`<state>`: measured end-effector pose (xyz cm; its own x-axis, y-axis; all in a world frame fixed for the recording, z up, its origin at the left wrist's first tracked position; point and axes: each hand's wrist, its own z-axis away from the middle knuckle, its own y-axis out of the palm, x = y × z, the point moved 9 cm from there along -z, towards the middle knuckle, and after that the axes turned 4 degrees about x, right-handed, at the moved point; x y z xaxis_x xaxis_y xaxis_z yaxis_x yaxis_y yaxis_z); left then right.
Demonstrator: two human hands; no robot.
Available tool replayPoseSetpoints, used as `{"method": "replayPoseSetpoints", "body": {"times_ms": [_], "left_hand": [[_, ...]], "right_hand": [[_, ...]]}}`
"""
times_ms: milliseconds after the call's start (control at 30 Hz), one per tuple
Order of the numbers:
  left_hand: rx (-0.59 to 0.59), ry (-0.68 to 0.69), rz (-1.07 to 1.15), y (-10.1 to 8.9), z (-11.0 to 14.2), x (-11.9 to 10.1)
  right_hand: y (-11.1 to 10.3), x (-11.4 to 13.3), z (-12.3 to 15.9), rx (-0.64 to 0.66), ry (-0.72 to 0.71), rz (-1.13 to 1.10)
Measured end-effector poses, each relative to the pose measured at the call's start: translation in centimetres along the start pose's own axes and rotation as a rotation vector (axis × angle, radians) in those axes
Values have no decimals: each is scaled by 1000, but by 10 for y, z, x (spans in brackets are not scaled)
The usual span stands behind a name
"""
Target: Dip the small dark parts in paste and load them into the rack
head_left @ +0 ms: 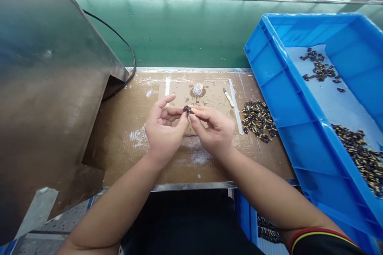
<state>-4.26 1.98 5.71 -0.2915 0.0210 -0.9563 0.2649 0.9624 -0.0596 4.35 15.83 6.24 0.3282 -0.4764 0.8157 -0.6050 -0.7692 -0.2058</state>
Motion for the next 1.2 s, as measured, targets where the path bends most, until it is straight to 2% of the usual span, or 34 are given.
{"method": "replayPoseSetpoints", "body": {"times_ms": [200,300,533,633,767,1200], "left_hand": [[-15,71,20,-2,3,-5],[17,103,27,-1,5,-7],[172,-63,146,13,0,8],[192,31,87,15,1,3],[162,189,-23,13,6,-9],[132,238,-42,10,7,-11]], "right_hand": [[-2,7,0,-9,-57,-7],[-8,4,-1,-28,-26,-24],[-17,-7,-5,-8,106,-29],[-16,-9,-6,-9,142,-42],[-16,-13,-5,-29,168,-93],[-13,-16,-2,-11,138,-200]]}}
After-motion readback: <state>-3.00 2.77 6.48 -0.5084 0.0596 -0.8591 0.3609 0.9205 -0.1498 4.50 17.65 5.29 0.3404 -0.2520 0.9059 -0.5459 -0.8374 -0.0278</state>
